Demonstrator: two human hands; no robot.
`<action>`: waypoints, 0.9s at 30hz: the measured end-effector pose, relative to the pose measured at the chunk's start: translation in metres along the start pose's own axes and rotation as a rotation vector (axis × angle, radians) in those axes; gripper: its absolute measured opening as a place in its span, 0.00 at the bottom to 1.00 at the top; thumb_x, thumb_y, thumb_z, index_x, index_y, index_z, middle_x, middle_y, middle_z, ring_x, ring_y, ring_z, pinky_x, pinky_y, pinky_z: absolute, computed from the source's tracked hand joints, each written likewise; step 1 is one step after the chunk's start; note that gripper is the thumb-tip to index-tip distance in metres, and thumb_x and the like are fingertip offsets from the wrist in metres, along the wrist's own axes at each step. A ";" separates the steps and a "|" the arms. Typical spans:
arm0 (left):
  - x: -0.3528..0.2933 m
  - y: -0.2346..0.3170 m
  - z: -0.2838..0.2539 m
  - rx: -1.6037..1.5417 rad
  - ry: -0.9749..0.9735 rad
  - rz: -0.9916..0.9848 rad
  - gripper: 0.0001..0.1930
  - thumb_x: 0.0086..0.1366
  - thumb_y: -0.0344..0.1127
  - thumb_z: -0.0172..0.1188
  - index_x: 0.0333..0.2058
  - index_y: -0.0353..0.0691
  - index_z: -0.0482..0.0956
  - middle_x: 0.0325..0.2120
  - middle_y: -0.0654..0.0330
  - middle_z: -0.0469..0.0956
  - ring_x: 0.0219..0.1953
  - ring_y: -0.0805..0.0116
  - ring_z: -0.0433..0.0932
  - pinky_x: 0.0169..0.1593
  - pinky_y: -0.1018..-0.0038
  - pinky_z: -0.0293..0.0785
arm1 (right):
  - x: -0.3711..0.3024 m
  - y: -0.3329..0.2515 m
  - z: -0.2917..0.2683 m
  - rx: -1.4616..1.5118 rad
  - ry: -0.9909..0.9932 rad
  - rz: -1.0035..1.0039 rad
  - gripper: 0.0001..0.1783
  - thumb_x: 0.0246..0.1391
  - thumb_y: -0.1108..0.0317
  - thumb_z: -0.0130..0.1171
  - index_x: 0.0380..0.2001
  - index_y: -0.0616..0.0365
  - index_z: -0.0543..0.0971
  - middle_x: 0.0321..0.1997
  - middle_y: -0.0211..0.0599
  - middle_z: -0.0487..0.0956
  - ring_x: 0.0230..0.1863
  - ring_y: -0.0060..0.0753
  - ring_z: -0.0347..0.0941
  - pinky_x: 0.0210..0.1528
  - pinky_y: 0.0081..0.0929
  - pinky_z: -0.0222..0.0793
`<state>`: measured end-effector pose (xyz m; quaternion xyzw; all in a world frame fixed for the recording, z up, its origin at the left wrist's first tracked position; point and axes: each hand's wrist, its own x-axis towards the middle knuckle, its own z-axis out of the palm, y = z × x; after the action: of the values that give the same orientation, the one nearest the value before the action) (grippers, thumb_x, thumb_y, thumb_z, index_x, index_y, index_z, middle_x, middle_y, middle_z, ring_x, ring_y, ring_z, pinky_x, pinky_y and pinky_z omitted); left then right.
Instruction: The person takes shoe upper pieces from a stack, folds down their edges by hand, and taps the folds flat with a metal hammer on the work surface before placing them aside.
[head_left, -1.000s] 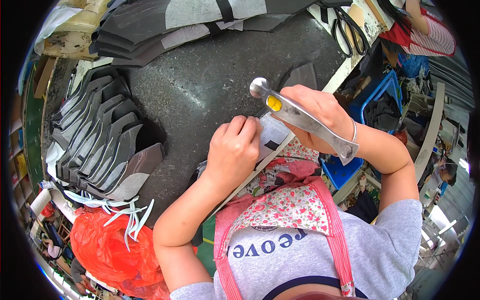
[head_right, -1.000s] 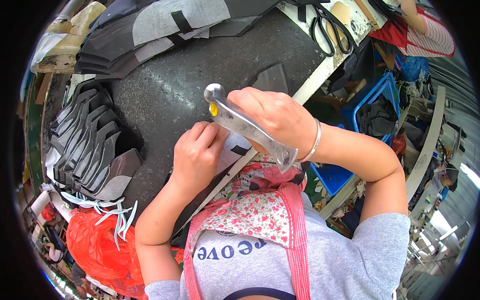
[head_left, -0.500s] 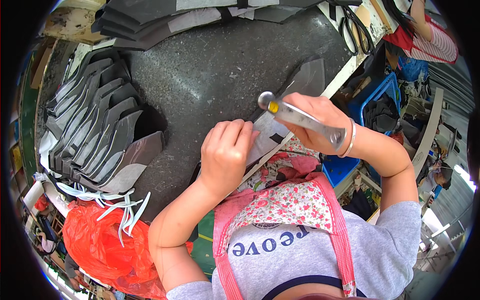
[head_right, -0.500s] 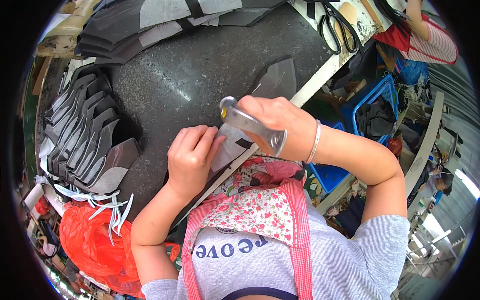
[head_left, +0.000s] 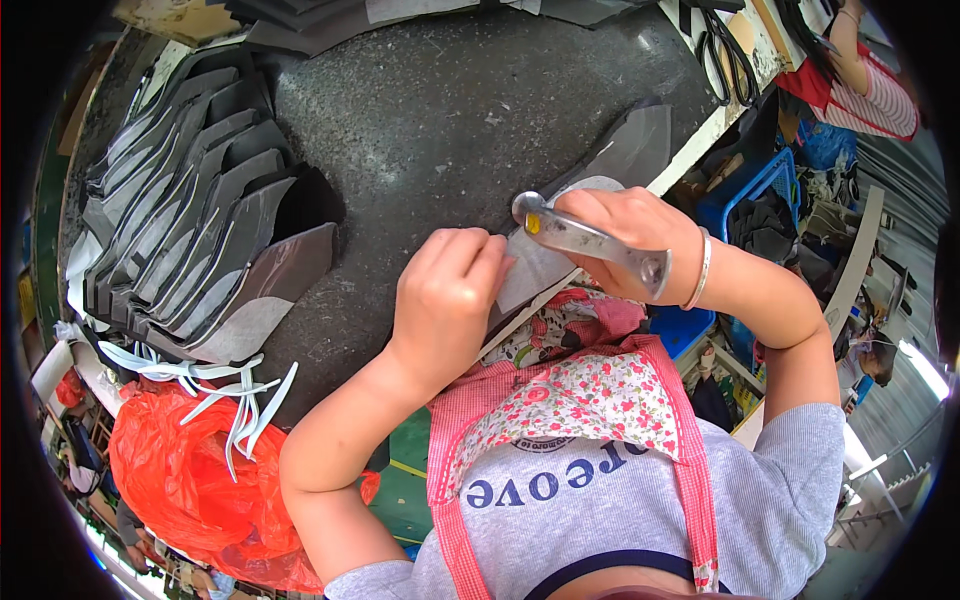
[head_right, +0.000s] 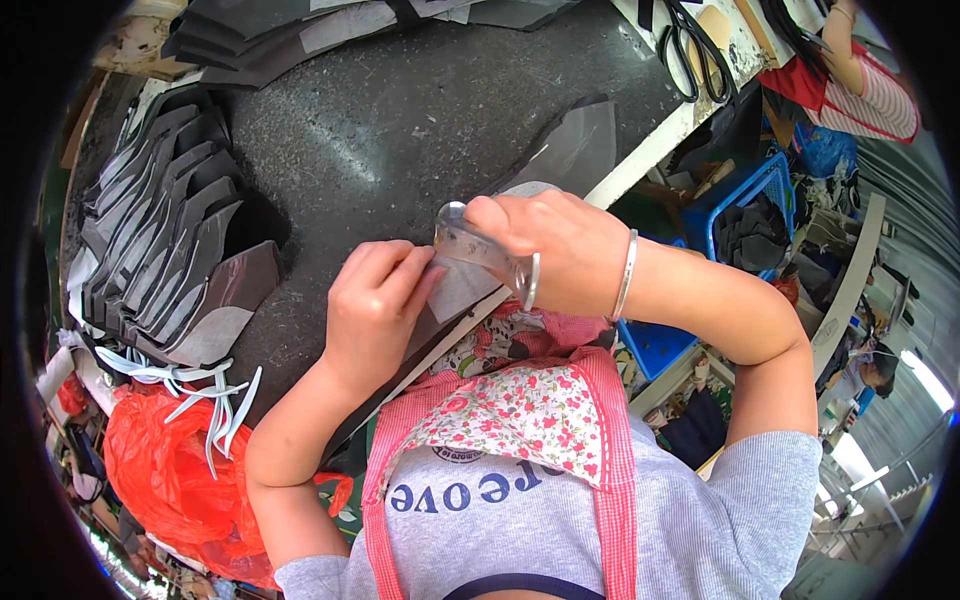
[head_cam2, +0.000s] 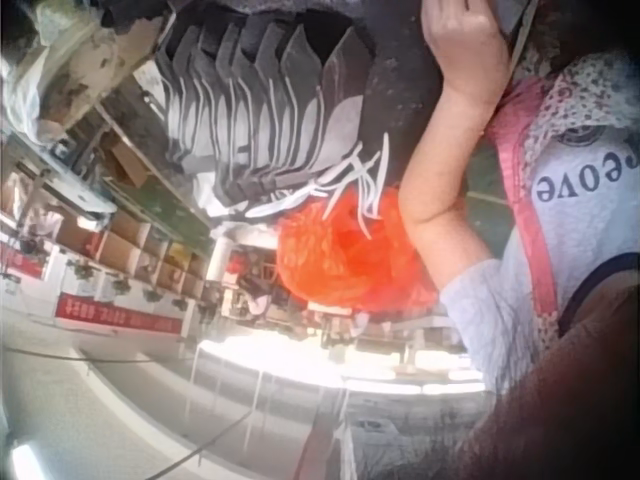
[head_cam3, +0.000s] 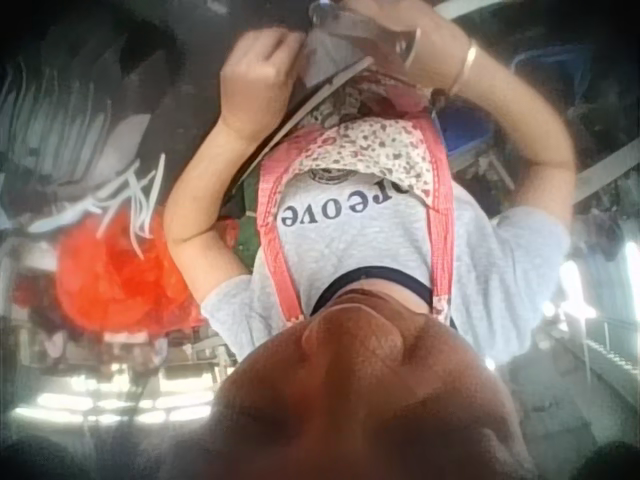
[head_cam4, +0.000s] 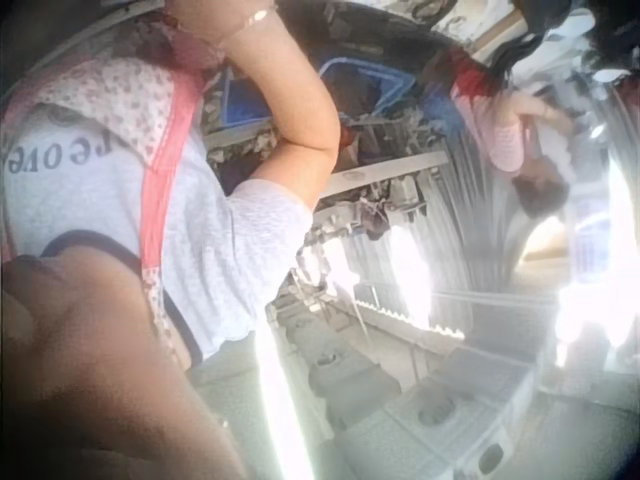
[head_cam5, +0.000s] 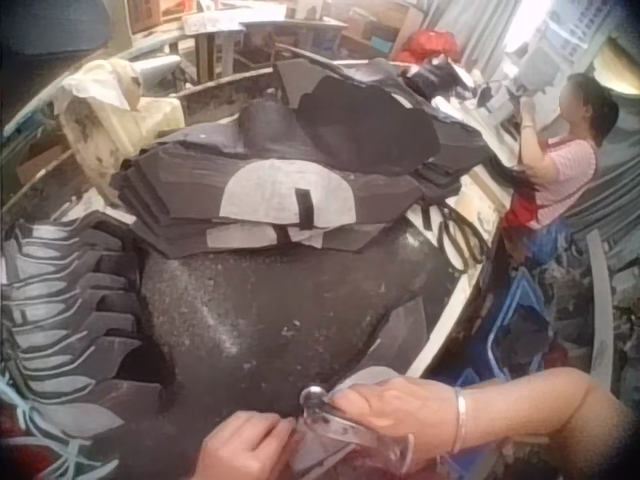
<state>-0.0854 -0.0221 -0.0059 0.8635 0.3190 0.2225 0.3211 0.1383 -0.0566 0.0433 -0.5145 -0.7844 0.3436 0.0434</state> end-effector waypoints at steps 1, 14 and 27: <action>-0.001 0.001 0.000 -0.003 0.003 -0.005 0.11 0.49 0.26 0.67 0.34 0.34 0.80 0.32 0.56 0.77 0.34 0.57 0.78 0.38 0.66 0.75 | 0.000 -0.001 0.001 -0.024 0.053 -0.016 0.26 0.44 0.70 0.62 0.47 0.64 0.67 0.35 0.48 0.76 0.33 0.50 0.76 0.33 0.43 0.72; -0.017 -0.016 -0.020 0.078 -0.005 0.190 0.11 0.47 0.24 0.66 0.33 0.32 0.79 0.30 0.55 0.77 0.34 0.56 0.78 0.38 0.66 0.76 | 0.012 -0.030 0.003 0.008 -0.061 -0.038 0.22 0.44 0.68 0.63 0.40 0.64 0.66 0.29 0.46 0.75 0.31 0.52 0.77 0.29 0.42 0.74; -0.031 -0.029 -0.029 0.035 0.008 0.180 0.12 0.48 0.25 0.68 0.33 0.34 0.80 0.31 0.58 0.77 0.34 0.58 0.77 0.37 0.66 0.75 | 0.021 -0.044 0.016 0.017 -0.056 -0.095 0.22 0.47 0.64 0.63 0.41 0.63 0.65 0.28 0.47 0.75 0.28 0.52 0.77 0.27 0.43 0.74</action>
<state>-0.1362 -0.0140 -0.0115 0.8931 0.2453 0.2485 0.2835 0.0870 -0.0574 0.0508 -0.4664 -0.8060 0.3620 0.0421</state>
